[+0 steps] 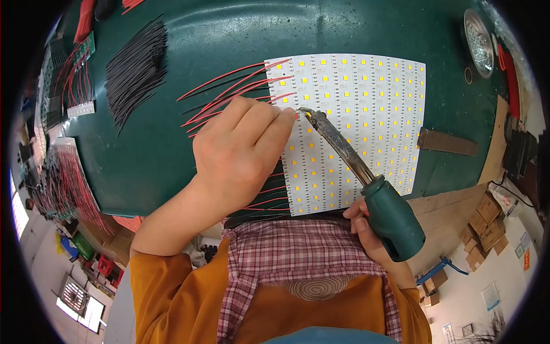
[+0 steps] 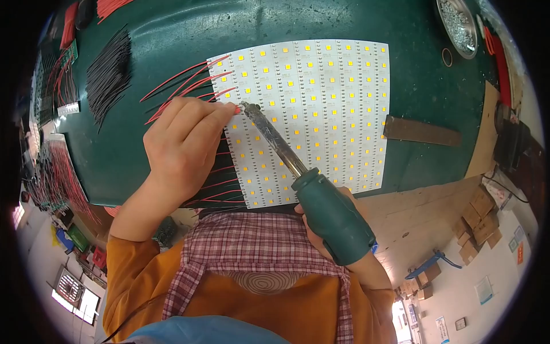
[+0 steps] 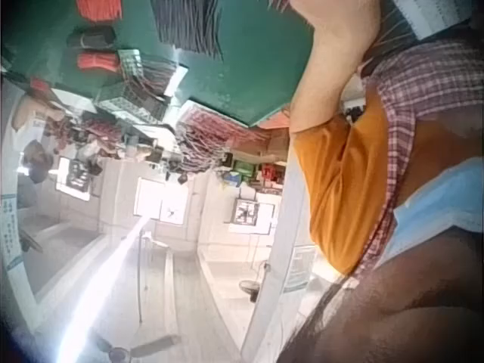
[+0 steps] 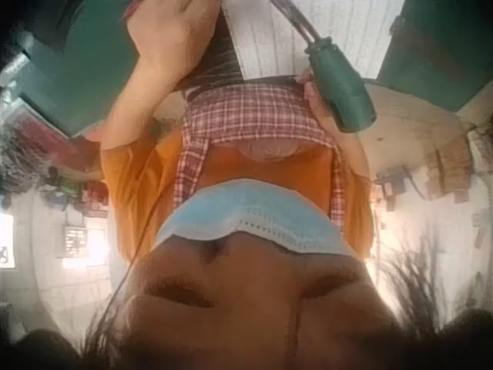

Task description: Soldering red and black wires onto an LED circuit board panel.

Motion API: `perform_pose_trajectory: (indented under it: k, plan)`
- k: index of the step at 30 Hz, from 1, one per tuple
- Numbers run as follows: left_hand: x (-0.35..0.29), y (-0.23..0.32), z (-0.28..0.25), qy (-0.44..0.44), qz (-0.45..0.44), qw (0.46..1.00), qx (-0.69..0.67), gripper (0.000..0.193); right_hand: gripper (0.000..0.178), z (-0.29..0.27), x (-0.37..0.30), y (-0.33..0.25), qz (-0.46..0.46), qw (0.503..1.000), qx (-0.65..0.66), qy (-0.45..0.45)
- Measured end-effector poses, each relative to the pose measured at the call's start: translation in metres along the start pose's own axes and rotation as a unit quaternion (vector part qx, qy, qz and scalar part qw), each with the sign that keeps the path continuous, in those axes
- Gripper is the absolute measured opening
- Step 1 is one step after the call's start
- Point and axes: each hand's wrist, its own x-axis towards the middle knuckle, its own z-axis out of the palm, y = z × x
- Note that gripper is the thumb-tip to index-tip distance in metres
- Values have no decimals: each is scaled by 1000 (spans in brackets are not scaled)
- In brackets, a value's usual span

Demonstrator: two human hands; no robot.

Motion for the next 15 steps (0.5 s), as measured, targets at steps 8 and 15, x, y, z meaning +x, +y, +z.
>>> perform_pose_trajectory:
  k: [8,15]
  plan:
    - [1,6,0,9,7,999,31,26,25,3,-7,-4,34,983,-180,19]
    - [2,9,1,2,12,999,46,24,26,-2,-10,-2,30,981,-194,-11]
